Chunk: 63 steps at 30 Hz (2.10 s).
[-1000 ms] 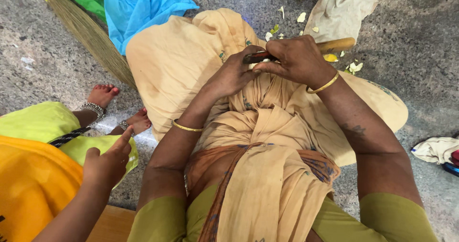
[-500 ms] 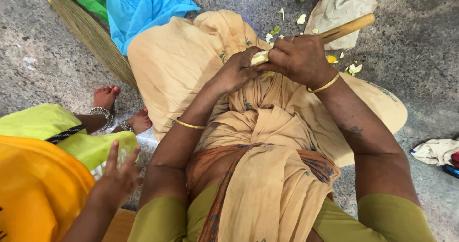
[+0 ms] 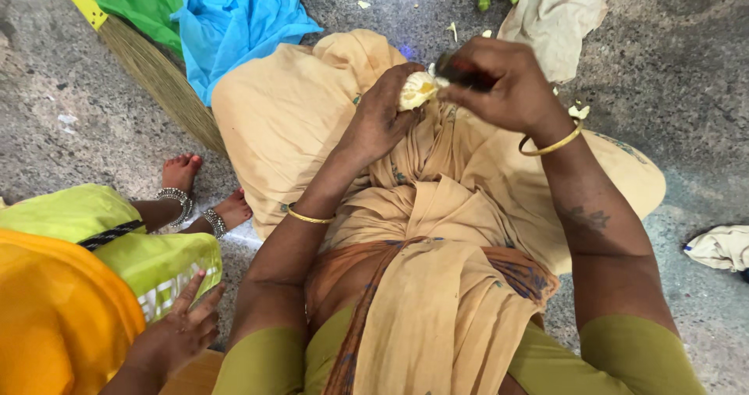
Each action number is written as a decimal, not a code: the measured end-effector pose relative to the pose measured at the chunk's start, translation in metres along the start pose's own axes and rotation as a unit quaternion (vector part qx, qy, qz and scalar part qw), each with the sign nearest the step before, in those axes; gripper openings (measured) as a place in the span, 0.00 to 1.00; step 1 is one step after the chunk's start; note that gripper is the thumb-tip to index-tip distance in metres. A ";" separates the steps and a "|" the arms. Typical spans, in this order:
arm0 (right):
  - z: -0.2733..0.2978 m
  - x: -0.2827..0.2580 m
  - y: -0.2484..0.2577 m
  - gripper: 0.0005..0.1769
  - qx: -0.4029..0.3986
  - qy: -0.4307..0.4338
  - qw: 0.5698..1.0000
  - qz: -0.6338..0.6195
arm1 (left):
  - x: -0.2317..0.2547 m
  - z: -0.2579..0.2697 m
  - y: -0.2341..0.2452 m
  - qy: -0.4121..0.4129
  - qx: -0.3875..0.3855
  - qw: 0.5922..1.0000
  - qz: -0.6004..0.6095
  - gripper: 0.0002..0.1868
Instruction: The person sits on the floor and uses a knife to peel the skin off a small green vegetable. They rotate the vegetable in their hands to remove the skin in strips, occasionally dropping pieces onto the floor.
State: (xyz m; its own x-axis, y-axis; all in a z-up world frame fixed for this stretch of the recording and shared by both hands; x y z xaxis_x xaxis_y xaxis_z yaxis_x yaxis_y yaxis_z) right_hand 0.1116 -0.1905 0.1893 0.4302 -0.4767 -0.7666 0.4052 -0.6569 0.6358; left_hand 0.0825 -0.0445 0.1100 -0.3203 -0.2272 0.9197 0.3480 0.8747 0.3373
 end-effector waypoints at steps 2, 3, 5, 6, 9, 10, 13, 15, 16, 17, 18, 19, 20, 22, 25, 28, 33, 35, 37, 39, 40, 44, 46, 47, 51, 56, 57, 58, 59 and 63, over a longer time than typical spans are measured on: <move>0.003 -0.027 -0.007 0.17 -0.012 0.078 0.997 0.015 | 0.002 0.001 -0.002 -0.005 0.003 1.000 -0.013 0.33; 0.004 -0.033 -0.009 0.17 -0.006 0.077 0.996 0.046 | 0.003 0.001 -0.002 -0.007 0.003 1.000 -0.027 0.34; 0.007 -0.040 -0.015 0.17 0.007 0.077 0.991 0.107 | 0.004 0.002 -0.002 -0.009 0.002 0.998 -0.057 0.36; 0.008 -0.041 -0.018 0.17 0.003 0.074 0.988 0.138 | 0.005 0.001 -0.001 -0.012 0.005 0.998 -0.061 0.36; 0.011 -0.038 -0.026 0.19 -0.014 0.067 0.976 0.205 | 0.007 -0.002 0.000 -0.015 0.009 0.998 -0.069 0.35; 0.009 -0.035 -0.028 0.19 -0.022 0.067 0.975 0.212 | 0.007 -0.002 0.001 -0.011 0.005 0.998 -0.068 0.34; 0.007 -0.025 -0.034 0.21 -0.048 0.055 0.968 0.241 | 0.008 -0.006 0.001 0.006 0.002 0.998 -0.067 0.32; 0.006 -0.018 -0.037 0.23 -0.054 0.038 0.963 0.260 | 0.005 -0.009 0.001 0.031 0.006 0.997 -0.064 0.30; 0.006 -0.016 -0.040 0.25 -0.051 0.027 0.961 0.269 | 0.003 -0.010 0.000 0.049 0.009 0.997 -0.061 0.29; 0.007 -0.013 -0.043 0.26 -0.049 0.015 0.959 0.278 | 0.000 -0.010 -0.001 0.067 0.012 0.996 -0.058 0.27; 0.007 -0.012 -0.044 0.26 -0.039 0.014 0.961 0.272 | 0.001 -0.011 -0.001 0.068 0.019 0.996 -0.053 0.27; 0.008 -0.012 -0.045 0.26 -0.029 0.013 0.963 0.266 | 0.001 -0.011 -0.002 0.069 0.027 0.996 -0.048 0.27; 0.010 -0.012 -0.046 0.26 -0.020 0.011 0.965 0.260 | 0.001 -0.010 -0.003 0.071 0.034 0.996 -0.042 0.27; 0.013 -0.016 -0.046 0.27 0.008 0.024 0.967 0.252 | 0.000 -0.008 -0.005 0.074 0.049 0.996 -0.024 0.25; 0.017 -0.023 -0.036 0.29 0.037 0.055 0.978 0.199 | -0.009 -0.010 -0.001 0.096 0.065 0.993 -0.025 0.23; 0.019 -0.029 -0.031 0.31 0.054 0.067 0.979 0.183 | -0.002 -0.013 0.005 0.051 0.075 0.995 -0.046 0.23; 0.014 -0.023 -0.034 0.28 0.024 0.046 0.961 0.270 | 0.004 -0.014 0.000 0.075 0.052 0.991 -0.099 0.24; 0.009 -0.010 -0.041 0.29 -0.011 0.020 0.948 0.319 | 0.001 -0.012 -0.004 0.100 0.046 0.989 -0.098 0.24; 0.009 -0.006 -0.042 0.29 -0.008 0.032 0.941 0.336 | -0.007 -0.010 -0.010 0.130 0.033 0.986 -0.104 0.21; 0.007 -0.001 -0.044 0.27 -0.003 0.039 0.940 0.338 | -0.007 -0.009 -0.012 0.118 0.043 0.986 -0.111 0.20; 0.006 0.002 -0.043 0.26 0.001 0.039 0.942 0.333 | -0.004 -0.011 -0.011 0.088 0.059 0.988 -0.115 0.21; 0.005 0.003 -0.043 0.23 0.019 0.043 0.957 0.286 | -0.011 -0.013 -0.018 0.083 0.053 0.990 -0.106 0.17; 0.004 0.008 -0.043 0.21 0.030 0.008 0.958 0.284 | -0.016 -0.015 -0.021 0.093 0.051 0.985 -0.138 0.18; 0.003 0.010 -0.044 0.20 0.035 -0.010 0.959 0.282 | -0.021 -0.015 -0.022 0.099 0.050 0.982 -0.154 0.19; 0.001 0.013 -0.044 0.19 0.058 -0.032 0.962 0.265 | -0.036 -0.016 -0.028 0.083 0.064 0.981 -0.163 0.16; -0.001 0.016 -0.045 0.19 0.046 -0.049 0.963 0.260 | -0.060 -0.017 -0.039 0.087 0.060 0.985 -0.135 0.10; -0.001 0.018 -0.046 0.18 0.045 -0.053 0.960 0.270 | -0.064 -0.015 -0.041 0.081 0.067 0.989 -0.104 0.10; -0.002 0.021 -0.046 0.17 0.044 -0.056 0.957 0.280 | -0.067 -0.015 -0.042 0.075 0.074 0.992 -0.073 0.10; -0.002 0.023 -0.047 0.16 0.043 -0.060 0.954 0.291 | -0.071 -0.014 -0.043 0.068 0.081 0.994 -0.042 0.11; 0.000 0.030 -0.044 0.16 0.011 -0.007 0.980 0.199 | -0.101 -0.022 -0.055 0.158 -0.017 0.984 0.076 0.16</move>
State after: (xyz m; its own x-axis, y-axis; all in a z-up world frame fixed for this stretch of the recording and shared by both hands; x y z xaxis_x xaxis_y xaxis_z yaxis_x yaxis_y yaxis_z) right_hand 0.1067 -0.1763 0.1382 0.5401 -0.7055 -0.4589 0.1896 -0.4293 0.8831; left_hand 0.1147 -0.0787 0.0032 0.0259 -0.2206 0.9750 0.4015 0.8955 0.1919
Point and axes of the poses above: each hand's wrist, its own z-axis away from the middle knuckle, its own y-axis out of the back of the hand, x = y × z, the point moved 10 cm from there along -z, towards the middle knuckle, and after that the axes turned 5 degrees about -x, right-handed, at the moved point
